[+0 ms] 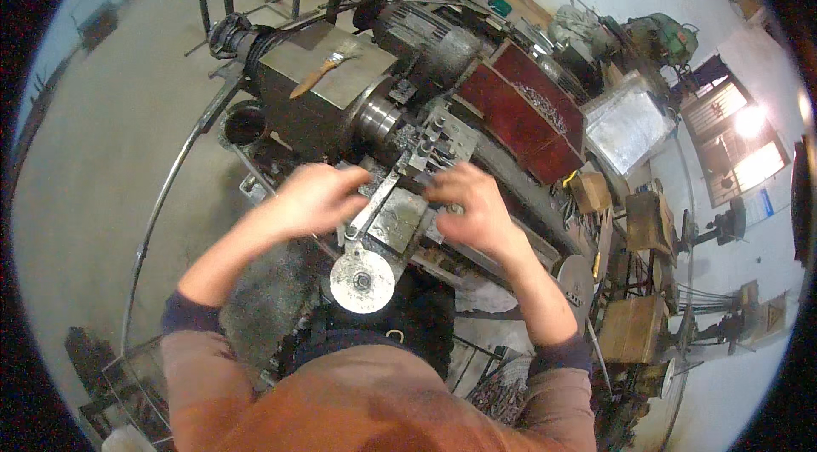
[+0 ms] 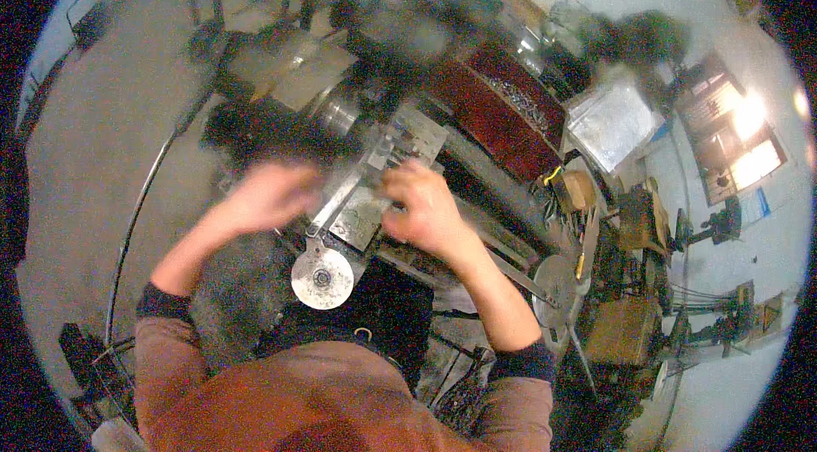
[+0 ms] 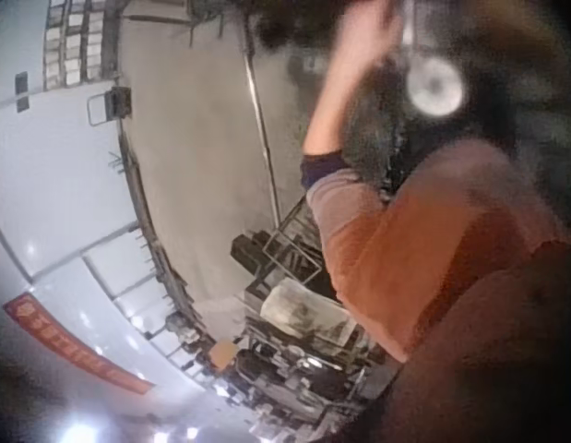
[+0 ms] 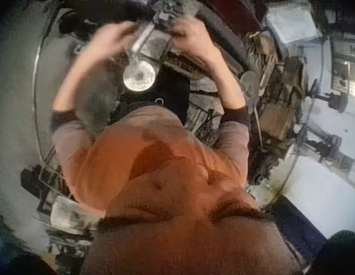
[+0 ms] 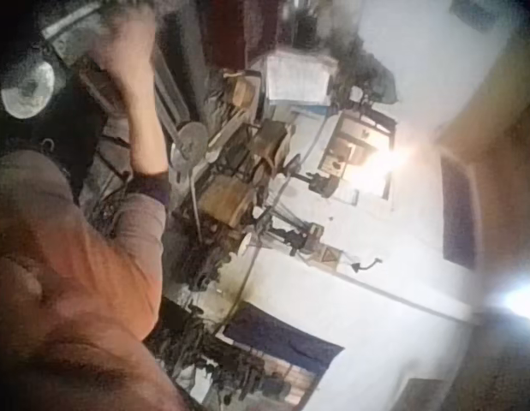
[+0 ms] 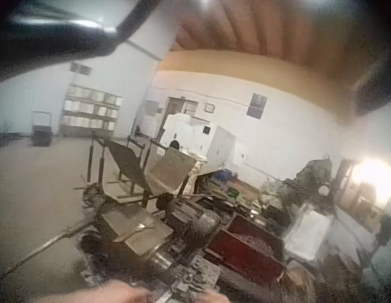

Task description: The person operates a metal lathe, repeatedly loading small cylindrical metal pieces into the chuck, machining them, and removing the finished parts. The person uses a long metal rod to assist with loading and unloading the workpieces.

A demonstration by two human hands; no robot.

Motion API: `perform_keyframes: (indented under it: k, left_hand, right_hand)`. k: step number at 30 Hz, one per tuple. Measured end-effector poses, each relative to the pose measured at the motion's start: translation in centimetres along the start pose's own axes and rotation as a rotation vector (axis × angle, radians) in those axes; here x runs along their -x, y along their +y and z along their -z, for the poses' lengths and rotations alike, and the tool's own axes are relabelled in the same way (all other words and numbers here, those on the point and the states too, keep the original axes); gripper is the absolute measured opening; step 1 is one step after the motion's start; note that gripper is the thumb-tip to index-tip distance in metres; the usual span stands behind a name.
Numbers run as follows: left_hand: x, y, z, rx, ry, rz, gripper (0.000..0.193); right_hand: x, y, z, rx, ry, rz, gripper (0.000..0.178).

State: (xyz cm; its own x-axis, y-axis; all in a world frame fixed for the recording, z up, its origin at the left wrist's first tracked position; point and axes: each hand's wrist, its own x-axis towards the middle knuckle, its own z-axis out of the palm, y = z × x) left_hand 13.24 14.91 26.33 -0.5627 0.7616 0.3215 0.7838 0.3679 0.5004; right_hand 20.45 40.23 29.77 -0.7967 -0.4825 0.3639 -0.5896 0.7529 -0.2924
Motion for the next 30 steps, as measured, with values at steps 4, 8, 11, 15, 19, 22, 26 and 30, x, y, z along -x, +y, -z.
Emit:
perform_keyframes:
  k: [4,8,11,15,19,22,26,30]
  left_hand:
    - [6.6,-4.3,7.4,-0.414,0.127,0.443,0.037]
    - [16.1,-8.7,11.7,-0.741,0.16,0.669,0.041]
    - [22.6,-8.7,11.3,-0.535,0.122,0.888,0.043]
    - [25.5,-9.7,8.6,-0.379,0.256,1.04,0.041]
    - [24.4,-10.8,8.6,-0.582,0.285,0.9,0.026]
    - [25.7,-14.7,9.1,-0.609,0.181,0.993,0.033]
    - [26.7,-19.6,14.3,-0.865,0.063,1.058,0.012]
    - [28.0,-25.8,17.3,-1.049,0.121,0.905,0.009]
  right_hand:
    - [-6.4,4.0,-3.0,0.366,-0.121,-0.153,0.03]
    - [-9.1,5.2,-5.0,0.471,-0.303,-0.348,0.031]
    - [-9.6,6.1,-6.0,0.428,-0.286,-0.329,0.034]
    - [-10.5,5.3,-5.5,0.385,-0.357,-0.398,0.037]
    - [-10.7,5.9,-5.5,0.337,-0.371,-0.382,0.026]
    - [-10.2,6.7,-5.7,0.323,-0.379,-0.377,0.032]
    - [-9.5,7.0,-5.6,0.325,-0.318,-0.368,0.032]
    - [-10.2,5.8,-5.8,0.279,-0.233,-0.353,0.033]
